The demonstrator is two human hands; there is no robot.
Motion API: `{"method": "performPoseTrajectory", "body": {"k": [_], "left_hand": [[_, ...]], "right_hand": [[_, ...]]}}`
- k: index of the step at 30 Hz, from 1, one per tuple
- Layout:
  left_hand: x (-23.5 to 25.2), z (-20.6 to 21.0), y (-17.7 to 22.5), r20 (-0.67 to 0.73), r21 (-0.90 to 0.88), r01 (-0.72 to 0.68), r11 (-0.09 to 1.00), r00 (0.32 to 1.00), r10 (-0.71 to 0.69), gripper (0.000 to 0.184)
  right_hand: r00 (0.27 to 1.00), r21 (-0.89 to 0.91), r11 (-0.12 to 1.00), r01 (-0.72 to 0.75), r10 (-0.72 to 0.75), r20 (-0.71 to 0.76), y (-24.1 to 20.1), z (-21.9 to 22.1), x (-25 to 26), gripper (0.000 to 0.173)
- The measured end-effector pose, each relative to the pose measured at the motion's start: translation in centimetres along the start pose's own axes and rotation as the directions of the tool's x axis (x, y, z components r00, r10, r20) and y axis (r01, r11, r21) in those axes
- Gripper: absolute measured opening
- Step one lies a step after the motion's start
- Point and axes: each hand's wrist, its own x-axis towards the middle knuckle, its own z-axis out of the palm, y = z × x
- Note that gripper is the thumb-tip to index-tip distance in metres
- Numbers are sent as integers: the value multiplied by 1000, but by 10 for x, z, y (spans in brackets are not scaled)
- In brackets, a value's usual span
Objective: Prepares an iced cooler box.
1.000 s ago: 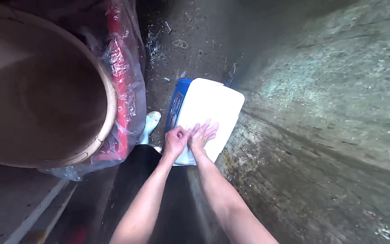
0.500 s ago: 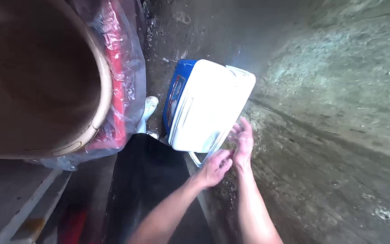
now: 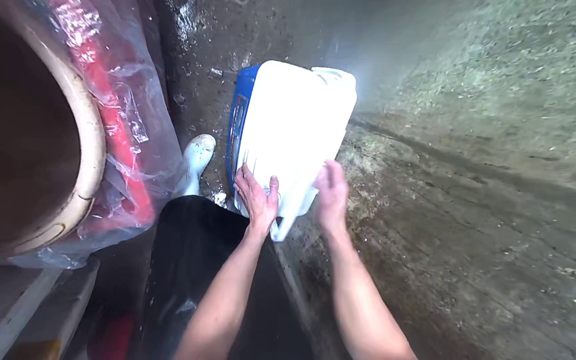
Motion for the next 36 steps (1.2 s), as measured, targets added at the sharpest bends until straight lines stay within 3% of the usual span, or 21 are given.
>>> {"method": "performPoseTrajectory", "body": {"k": [2,3,5,6,8,9,12,13,14,15,16,18,20,23,25,27,29,32,34,36], "left_hand": [[11,-10,0,-35,-230,4,973,999,-13,61],[12,-20,-2,-3,-393,25,919,1000,-29,56],[9,-49,-17,193,-663,112,740,981,24,67],[14,-60,-24,268,-701,110,705,956,117,68],[21,-71,-16,337,-636,53,770,916,215,35],[16,-73,-3,338,-546,29,837,922,189,36],[-2,-60,11,345,-212,-63,975,929,135,118],[2,-55,3,353,-198,-97,975,921,164,128],[6,-51,-9,343,-228,-134,964,916,208,120],[9,-48,-20,313,-281,-147,949,920,235,100],[10,-50,-19,268,-293,-110,950,944,193,78],[15,-52,-2,152,-89,-57,994,986,70,56],[28,-50,6,86,33,19,999,996,-22,50],[51,-63,-7,105,-53,182,982,979,-176,30],[66,-75,-24,121,0,168,986,978,-167,27],[72,-84,-39,32,155,42,987,998,-47,34],[78,-87,-48,8,222,-46,974,999,45,39],[73,-87,-55,69,224,-58,973,997,44,33],[70,-89,-53,-24,169,-101,980,994,107,29],[65,-97,-42,-123,176,-256,951,952,279,38]], "right_hand": [[973,-107,980,169,-148,177,-16,43,-13,46],[956,-188,949,253,-216,199,-19,59,-19,44],[941,-311,889,337,-326,89,-13,66,-25,40],[922,-341,871,354,-387,-31,-7,63,-18,37],[885,-329,887,323,-406,-226,5,54,0,38],[904,-244,925,291,-349,-247,9,51,5,43],[940,-100,949,299,-311,-142,-5,48,-2,47],[934,-92,932,351,-356,-43,-17,51,-9,47],[911,-76,909,409,-402,95,-30,57,-19,47],[880,-64,888,454,-436,189,-42,65,-30,46],[863,-63,873,484,-464,200,-50,72,-36,43],[876,-133,866,482,-481,39,-52,74,-26,33],[878,-287,864,413,-461,-126,-41,60,12,32],[910,-482,837,261,-379,-165,-35,50,64,59],[932,-583,782,221,-345,-109,-34,64,86,90],[945,-648,730,217,-324,-50,-28,83,95,113],[951,-678,700,224,-308,-4,-13,101,104,114],[950,-649,729,218,-311,-30,8,105,100,106],[937,-616,748,247,-346,-44,1,91,96,107],[936,-582,765,274,-351,-21,-14,59,76,106]]}}
